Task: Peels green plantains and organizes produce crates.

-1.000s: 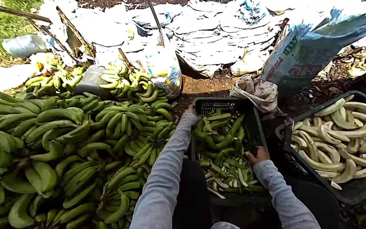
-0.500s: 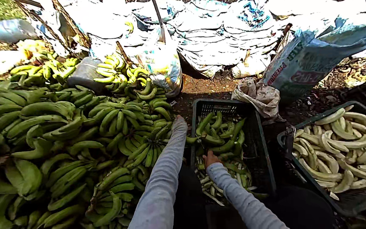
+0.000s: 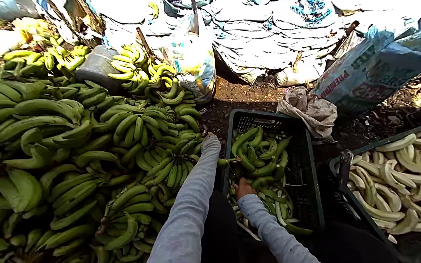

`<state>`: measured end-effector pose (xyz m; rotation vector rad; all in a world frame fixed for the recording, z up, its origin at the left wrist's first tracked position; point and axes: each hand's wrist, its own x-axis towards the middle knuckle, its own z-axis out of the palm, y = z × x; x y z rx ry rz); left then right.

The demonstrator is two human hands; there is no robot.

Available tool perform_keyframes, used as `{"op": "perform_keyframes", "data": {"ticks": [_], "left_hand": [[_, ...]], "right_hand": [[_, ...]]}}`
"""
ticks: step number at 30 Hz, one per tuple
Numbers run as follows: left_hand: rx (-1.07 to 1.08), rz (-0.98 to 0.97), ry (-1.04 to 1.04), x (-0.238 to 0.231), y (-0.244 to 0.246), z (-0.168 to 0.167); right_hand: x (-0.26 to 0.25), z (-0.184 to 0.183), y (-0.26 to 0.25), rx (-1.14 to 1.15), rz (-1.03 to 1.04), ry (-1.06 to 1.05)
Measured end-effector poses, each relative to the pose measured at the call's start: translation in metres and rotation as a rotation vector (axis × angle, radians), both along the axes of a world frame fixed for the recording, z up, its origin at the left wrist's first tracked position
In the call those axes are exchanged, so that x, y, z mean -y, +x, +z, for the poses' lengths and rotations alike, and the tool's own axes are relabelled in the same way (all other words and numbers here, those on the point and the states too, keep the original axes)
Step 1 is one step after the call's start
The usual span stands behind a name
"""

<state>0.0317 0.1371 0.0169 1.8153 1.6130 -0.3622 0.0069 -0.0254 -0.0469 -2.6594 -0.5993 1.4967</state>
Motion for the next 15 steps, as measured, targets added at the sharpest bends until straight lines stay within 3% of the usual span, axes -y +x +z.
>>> {"op": "perform_keyframes", "data": {"ticks": [3, 5, 7, 9, 10, 13, 15], "left_hand": [[-0.071, -0.216, 0.016, -0.005, -0.008, -0.009], [-0.059, -0.216, -0.042, -0.014, -0.005, -0.020], [-0.036, -0.154, -0.035, -0.027, 0.006, -0.065], [0.020, -0.060, 0.325, -0.025, 0.019, -0.141], [-0.020, -0.085, 0.295, -0.025, 0.019, -0.137], [-0.121, -0.236, -0.006, -0.024, 0.000, -0.041], [-0.061, -0.244, 0.000, -0.009, -0.020, 0.001]], "right_hand": [[-0.003, 0.006, -0.001, -0.009, 0.005, -0.036], [-0.008, 0.009, 0.001, -0.016, 0.008, -0.053], [-0.014, 0.010, 0.002, -0.011, 0.001, -0.060], [-0.023, 0.008, 0.001, 0.003, -0.005, -0.075], [-0.028, 0.006, 0.001, 0.003, -0.020, -0.074], [-0.043, 0.005, 0.002, -0.001, -0.056, -0.042], [-0.049, 0.006, 0.008, 0.005, -0.043, -0.032]]}}
